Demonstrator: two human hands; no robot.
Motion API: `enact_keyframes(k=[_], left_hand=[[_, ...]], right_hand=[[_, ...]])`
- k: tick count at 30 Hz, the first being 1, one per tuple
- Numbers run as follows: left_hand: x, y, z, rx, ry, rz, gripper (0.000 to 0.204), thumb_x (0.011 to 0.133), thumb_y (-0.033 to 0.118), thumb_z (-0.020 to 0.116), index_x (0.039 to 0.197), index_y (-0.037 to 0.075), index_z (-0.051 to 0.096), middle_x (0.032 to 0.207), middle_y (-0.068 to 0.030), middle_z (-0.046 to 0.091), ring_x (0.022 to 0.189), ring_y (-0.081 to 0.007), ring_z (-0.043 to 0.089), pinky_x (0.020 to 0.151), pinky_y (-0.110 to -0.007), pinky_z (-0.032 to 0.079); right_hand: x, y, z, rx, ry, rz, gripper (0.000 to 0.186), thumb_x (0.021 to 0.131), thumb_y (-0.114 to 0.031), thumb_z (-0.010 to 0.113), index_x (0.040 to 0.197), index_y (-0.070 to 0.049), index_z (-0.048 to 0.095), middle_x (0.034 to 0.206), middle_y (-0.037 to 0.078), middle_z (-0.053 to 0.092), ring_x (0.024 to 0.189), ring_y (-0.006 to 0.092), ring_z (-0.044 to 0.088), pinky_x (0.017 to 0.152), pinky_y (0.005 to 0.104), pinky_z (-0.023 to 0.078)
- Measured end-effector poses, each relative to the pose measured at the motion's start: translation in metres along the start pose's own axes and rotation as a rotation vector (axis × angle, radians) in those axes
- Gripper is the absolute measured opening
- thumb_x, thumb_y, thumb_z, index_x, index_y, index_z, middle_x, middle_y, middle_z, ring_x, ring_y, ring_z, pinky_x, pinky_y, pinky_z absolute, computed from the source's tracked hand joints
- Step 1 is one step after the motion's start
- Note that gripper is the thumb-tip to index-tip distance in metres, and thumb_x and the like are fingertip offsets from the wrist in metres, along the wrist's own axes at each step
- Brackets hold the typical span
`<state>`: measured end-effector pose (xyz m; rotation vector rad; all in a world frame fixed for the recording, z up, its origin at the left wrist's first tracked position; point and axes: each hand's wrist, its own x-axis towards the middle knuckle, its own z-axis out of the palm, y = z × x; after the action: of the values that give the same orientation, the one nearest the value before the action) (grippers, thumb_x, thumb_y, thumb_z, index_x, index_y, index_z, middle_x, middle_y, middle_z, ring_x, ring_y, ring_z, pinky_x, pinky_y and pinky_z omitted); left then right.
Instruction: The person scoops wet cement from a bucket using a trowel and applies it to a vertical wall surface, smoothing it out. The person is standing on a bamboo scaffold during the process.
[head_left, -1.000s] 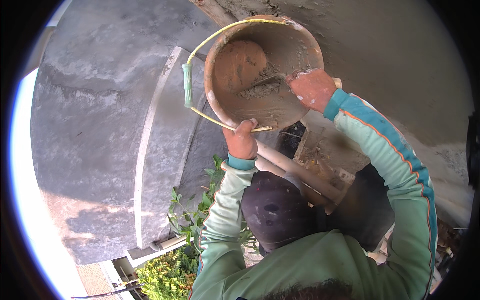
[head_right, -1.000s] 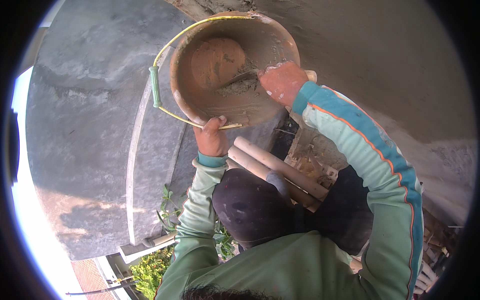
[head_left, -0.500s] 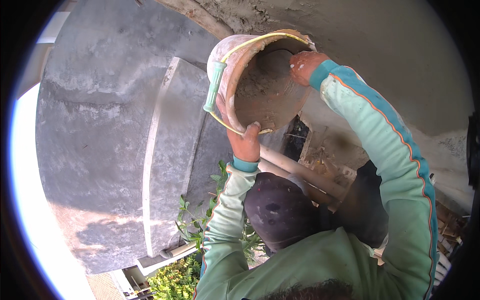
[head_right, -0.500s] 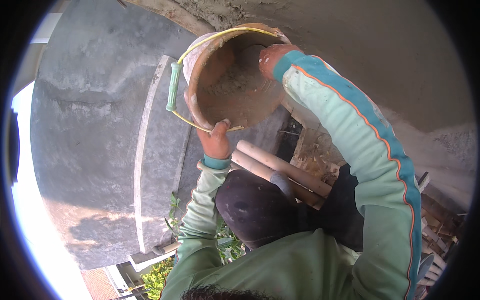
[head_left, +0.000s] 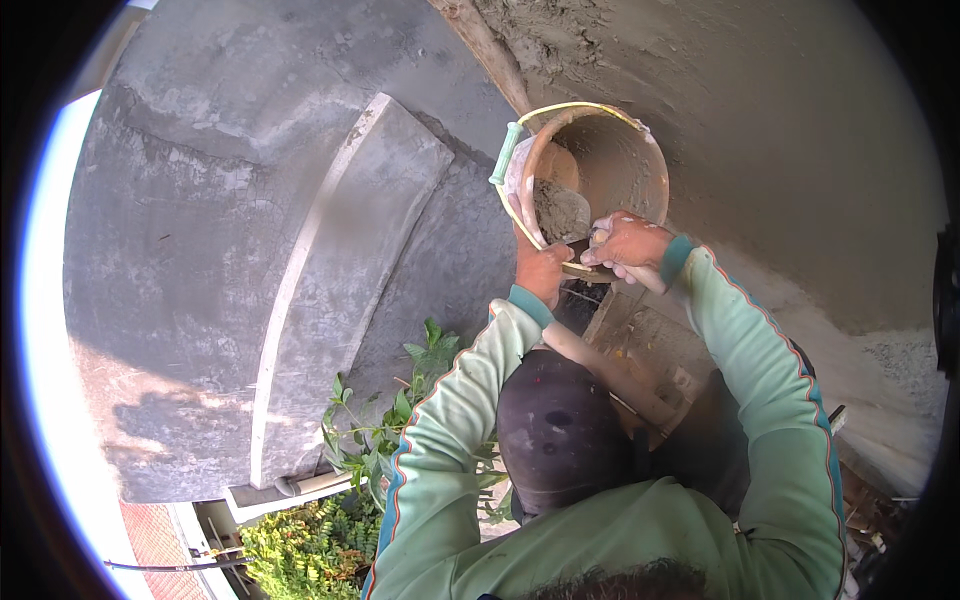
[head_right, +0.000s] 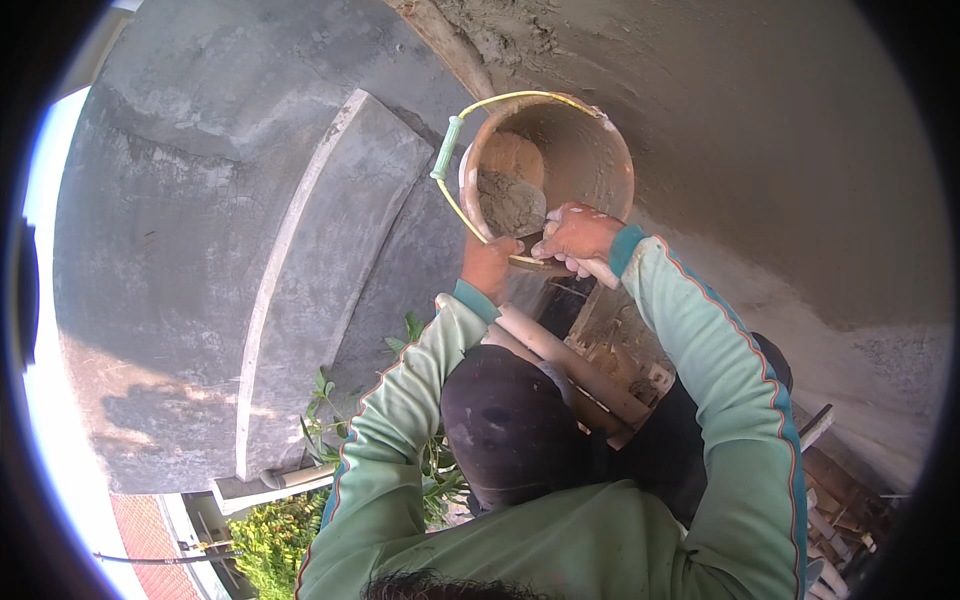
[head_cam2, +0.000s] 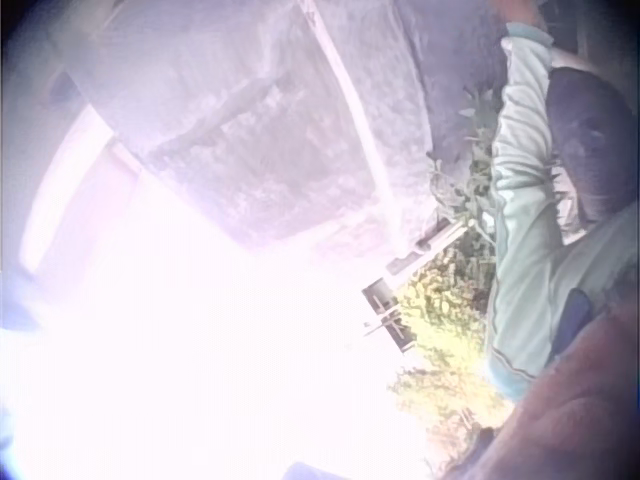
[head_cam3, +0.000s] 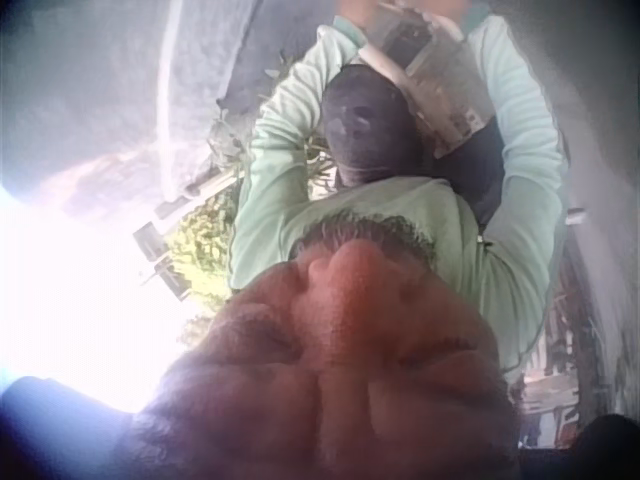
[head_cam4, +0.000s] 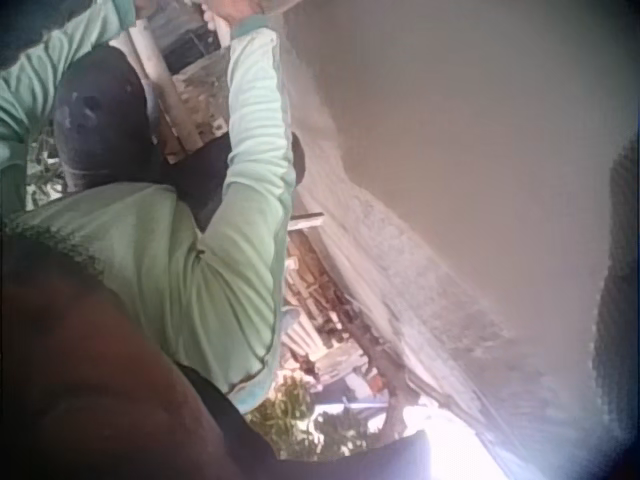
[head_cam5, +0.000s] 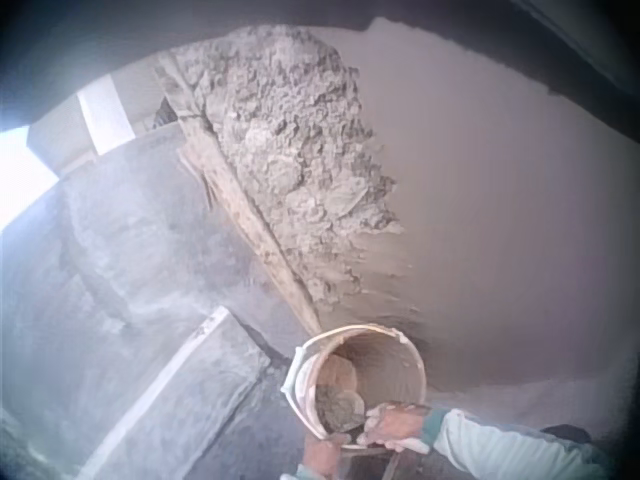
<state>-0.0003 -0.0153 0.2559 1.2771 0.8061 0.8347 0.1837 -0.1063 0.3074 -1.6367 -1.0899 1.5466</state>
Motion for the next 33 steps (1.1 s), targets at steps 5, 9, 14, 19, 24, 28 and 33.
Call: enact_keyframes(k=[5, 9, 14, 19, 24, 28, 33], left_hand=[[-0.017, 0.013, -0.009, -0.160, 0.201, -0.234, 0.090, 0.074, -0.012, 0.052, 0.155, 0.012, 0.021, 0.118, -0.0150, 0.052, 0.091, -0.0265, 0.062, 0.072, -0.038, 0.058], [-0.024, -0.040, -0.066, -0.333, 0.313, -0.157, 0.069, 0.078, -0.011, 0.047, 0.142, 0.006, 0.032, 0.110, -0.0172, 0.054, 0.088, -0.0344, 0.066, 0.069, -0.058, 0.063], [-0.092, -0.063, -0.112, -0.495, 0.586, -0.041, 0.055, 0.079, -0.010, 0.045, 0.132, -0.002, 0.040, 0.097, -0.0157, 0.058, 0.080, -0.0337, 0.069, 0.065, -0.054, 0.067], [-0.183, -0.079, -0.184, -0.533, 0.880, -0.136, 0.018, 0.081, -0.002, 0.049, 0.099, -0.001, 0.049, 0.086, -0.0127, 0.057, 0.072, -0.0317, 0.066, 0.066, -0.056, 0.066], [-0.259, -0.090, -0.248, -0.475, 1.079, -0.105, 0.007, 0.081, 0.003, 0.051, 0.086, -0.001, 0.051, 0.086, -0.0127, 0.056, 0.075, -0.0350, 0.064, 0.068, -0.062, 0.062], [-0.239, -0.077, -0.234, -0.656, 1.066, -0.138, 0.046, 0.076, -0.008, 0.048, 0.121, -0.003, 0.049, 0.093, -0.0138, 0.059, 0.077, -0.0311, 0.067, 0.068, -0.056, 0.066], [-0.272, -0.050, -0.233, -0.619, 1.054, -0.191, 0.018, 0.079, -0.001, 0.049, 0.097, -0.003, 0.052, 0.089, -0.0126, 0.057, 0.085, -0.0360, 0.065, 0.080, -0.065, 0.061]], right_hand=[[0.029, 0.060, -0.017, 0.041, -0.076, -0.077, 0.025, 0.084, -0.023, 0.072, 0.086, 0.001, 0.063, 0.071, 0.004, 0.056, 0.061, 0.0135, 0.056, 0.056, 0.0322, 0.049], [0.049, 0.078, -0.015, -0.562, 0.048, -0.216, 0.037, 0.082, -0.034, 0.072, 0.093, 0.001, 0.069, 0.091, 0.015, 0.068, 0.087, 0.0290, 0.067, 0.080, 0.0419, 0.052], [0.013, -0.018, 0.002, -0.816, -0.030, -0.037, 0.045, 0.082, -0.040, 0.072, 0.105, -0.001, 0.069, 0.107, 0.020, 0.070, 0.103, 0.0394, 0.064, 0.088, 0.0485, 0.049], [-0.027, -0.109, 0.034, -0.815, -0.337, -0.337, 0.039, 0.087, -0.036, 0.068, 0.106, -0.002, 0.068, 0.095, 0.019, 0.069, 0.091, 0.0370, 0.065, 0.082, 0.0447, 0.051], [-0.035, -0.153, 0.044, -0.476, -0.811, -0.318, 0.031, 0.090, -0.027, 0.070, 0.110, -0.003, 0.065, 0.084, 0.009, 0.066, 0.075, 0.0217, 0.065, 0.068, 0.0371, 0.050], [0.029, -0.118, -0.074, 0.171, -0.341, -0.104, 0.022, 0.093, -0.020, 0.068, 0.100, 0.000, 0.062, 0.077, 0.007, 0.063, 0.056, 0.0101, 0.056, 0.049, 0.0247, 0.046], [-0.019, -0.118, -0.125, 0.042, 0.367, -0.533, 0.018, 0.100, -0.024, 0.058, 0.101, -0.006, 0.058, 0.072, 0.000, 0.055, 0.054, 0.0081, 0.049, 0.048, 0.0231, 0.041]])
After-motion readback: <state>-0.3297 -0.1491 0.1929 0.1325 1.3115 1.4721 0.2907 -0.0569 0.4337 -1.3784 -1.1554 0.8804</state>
